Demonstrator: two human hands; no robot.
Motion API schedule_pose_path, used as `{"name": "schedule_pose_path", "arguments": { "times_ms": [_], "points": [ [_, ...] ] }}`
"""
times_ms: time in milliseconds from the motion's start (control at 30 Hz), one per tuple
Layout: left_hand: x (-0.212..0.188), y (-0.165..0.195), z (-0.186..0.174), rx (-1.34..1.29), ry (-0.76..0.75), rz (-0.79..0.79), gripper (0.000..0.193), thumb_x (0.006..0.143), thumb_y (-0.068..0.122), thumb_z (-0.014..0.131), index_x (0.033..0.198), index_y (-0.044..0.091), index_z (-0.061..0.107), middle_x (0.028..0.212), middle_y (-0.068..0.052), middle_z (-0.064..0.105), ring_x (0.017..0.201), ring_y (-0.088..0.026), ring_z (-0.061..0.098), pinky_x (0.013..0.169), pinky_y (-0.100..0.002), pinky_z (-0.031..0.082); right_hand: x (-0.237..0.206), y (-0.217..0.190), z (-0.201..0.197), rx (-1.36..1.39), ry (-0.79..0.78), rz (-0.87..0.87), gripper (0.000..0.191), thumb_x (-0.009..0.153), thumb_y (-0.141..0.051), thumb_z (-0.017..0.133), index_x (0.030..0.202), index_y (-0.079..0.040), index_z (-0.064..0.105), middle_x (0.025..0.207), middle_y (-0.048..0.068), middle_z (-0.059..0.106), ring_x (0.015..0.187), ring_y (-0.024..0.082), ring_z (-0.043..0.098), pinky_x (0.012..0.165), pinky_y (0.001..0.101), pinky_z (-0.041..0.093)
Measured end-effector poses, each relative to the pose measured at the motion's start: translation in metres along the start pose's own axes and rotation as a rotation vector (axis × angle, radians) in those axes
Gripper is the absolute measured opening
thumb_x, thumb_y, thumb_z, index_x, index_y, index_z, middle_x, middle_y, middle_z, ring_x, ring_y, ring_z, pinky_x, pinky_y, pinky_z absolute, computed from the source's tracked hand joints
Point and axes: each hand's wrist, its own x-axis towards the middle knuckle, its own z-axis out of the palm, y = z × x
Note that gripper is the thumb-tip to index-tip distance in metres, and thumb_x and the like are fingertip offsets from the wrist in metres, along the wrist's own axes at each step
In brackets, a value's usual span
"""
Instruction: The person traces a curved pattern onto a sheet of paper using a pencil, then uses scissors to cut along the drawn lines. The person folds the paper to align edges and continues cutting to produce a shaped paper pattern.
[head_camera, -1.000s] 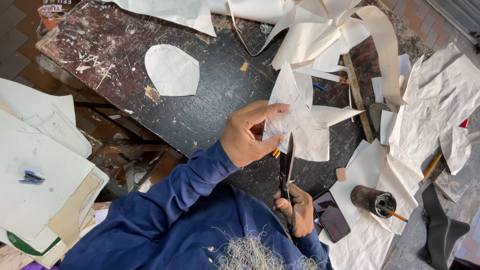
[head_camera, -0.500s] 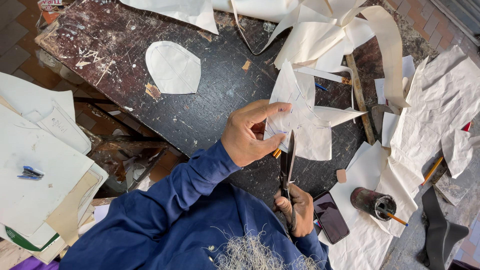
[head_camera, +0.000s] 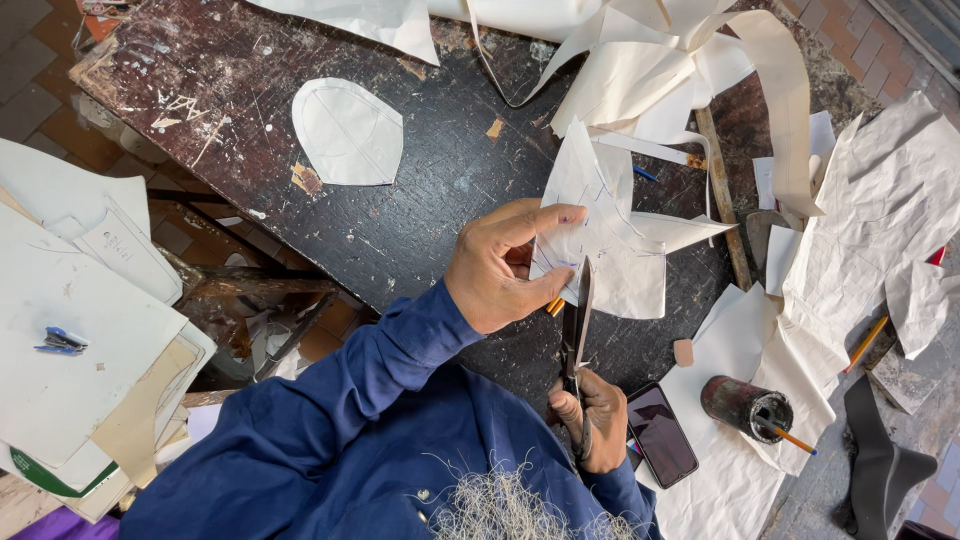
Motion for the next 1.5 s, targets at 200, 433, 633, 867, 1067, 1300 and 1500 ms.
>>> {"name": "schedule_pose_path", "arguments": {
  "times_ms": [200, 433, 633, 867, 1067, 1300, 1500],
  "points": [
    [-0.004, -0.003, -0.001, 0.012, 0.007, -0.010, 0.054, 0.085, -0.007, 0.077, 0.136, 0.006, 0.063, 0.129, -0.011, 0.066, 0.104, -0.015, 0.075, 0.076, -0.022, 0.061, -0.001, 0.005, 0.005, -0.004, 0.003, -0.004, 0.051, 0.085, -0.053, 0.073, 0.074, -0.004, 0.065, 0.056, 0.002, 0.063, 0.049, 0.011, 0.061, 0.047, 0.0271, 0.047],
    [-0.004, -0.003, -0.004, -0.038, -0.001, 0.047, 0.048, 0.091, -0.004, 0.075, 0.136, 0.007, 0.063, 0.132, -0.009, 0.063, 0.111, -0.013, 0.074, 0.086, -0.024, 0.061, -0.002, 0.008, 0.005, 0.022, -0.003, -0.032, 0.051, 0.085, -0.053, 0.073, 0.074, -0.004, 0.066, 0.055, 0.002, 0.063, 0.049, 0.011, 0.062, 0.047, 0.0268, 0.047],
    [0.000, -0.004, -0.007, 0.077, 0.020, -0.002, 0.043, 0.085, -0.003, 0.077, 0.126, 0.008, 0.070, 0.121, -0.008, 0.069, 0.093, -0.011, 0.076, 0.068, -0.019, 0.064, -0.001, 0.008, 0.003, 0.024, 0.001, -0.021, 0.053, 0.085, -0.055, 0.072, 0.074, -0.004, 0.065, 0.055, 0.003, 0.063, 0.050, 0.011, 0.062, 0.048, 0.0265, 0.048],
    [-0.002, -0.002, -0.005, 0.010, -0.002, 0.019, 0.043, 0.087, -0.003, 0.077, 0.128, 0.008, 0.068, 0.122, -0.006, 0.068, 0.097, -0.009, 0.075, 0.071, -0.019, 0.062, 0.000, 0.010, 0.003, 0.038, -0.005, -0.007, 0.055, 0.085, -0.057, 0.072, 0.073, -0.004, 0.066, 0.055, 0.003, 0.062, 0.049, 0.012, 0.063, 0.047, 0.0270, 0.050],
    [-0.006, 0.004, -0.001, 0.041, 0.010, 0.008, 0.043, 0.085, -0.003, 0.078, 0.125, 0.008, 0.070, 0.115, -0.004, 0.071, 0.083, -0.003, 0.071, 0.060, -0.016, 0.056, -0.001, 0.007, 0.001, 0.063, -0.023, -0.046, 0.056, 0.085, -0.059, 0.071, 0.077, -0.003, 0.067, 0.058, 0.003, 0.064, 0.052, 0.012, 0.065, 0.049, 0.0271, 0.052],
    [-0.006, 0.005, 0.000, 0.084, 0.009, 0.000, 0.042, 0.084, -0.002, 0.080, 0.124, 0.009, 0.072, 0.110, -0.003, 0.072, 0.075, -0.002, 0.066, 0.056, -0.017, 0.051, -0.001, 0.005, 0.002, 0.055, -0.008, -0.051, 0.054, 0.085, -0.056, 0.073, 0.076, -0.003, 0.066, 0.058, 0.003, 0.064, 0.052, 0.012, 0.064, 0.049, 0.0270, 0.051],
    [-0.008, 0.004, 0.004, 0.034, 0.022, 0.009, 0.043, 0.084, -0.002, 0.079, 0.125, 0.009, 0.071, 0.115, -0.004, 0.070, 0.082, -0.003, 0.071, 0.060, -0.016, 0.056, -0.004, 0.004, 0.002, 0.036, 0.007, -0.047, 0.053, 0.086, -0.054, 0.073, 0.073, -0.003, 0.065, 0.056, 0.003, 0.063, 0.050, 0.011, 0.062, 0.048, 0.0269, 0.049]
  ]
}}
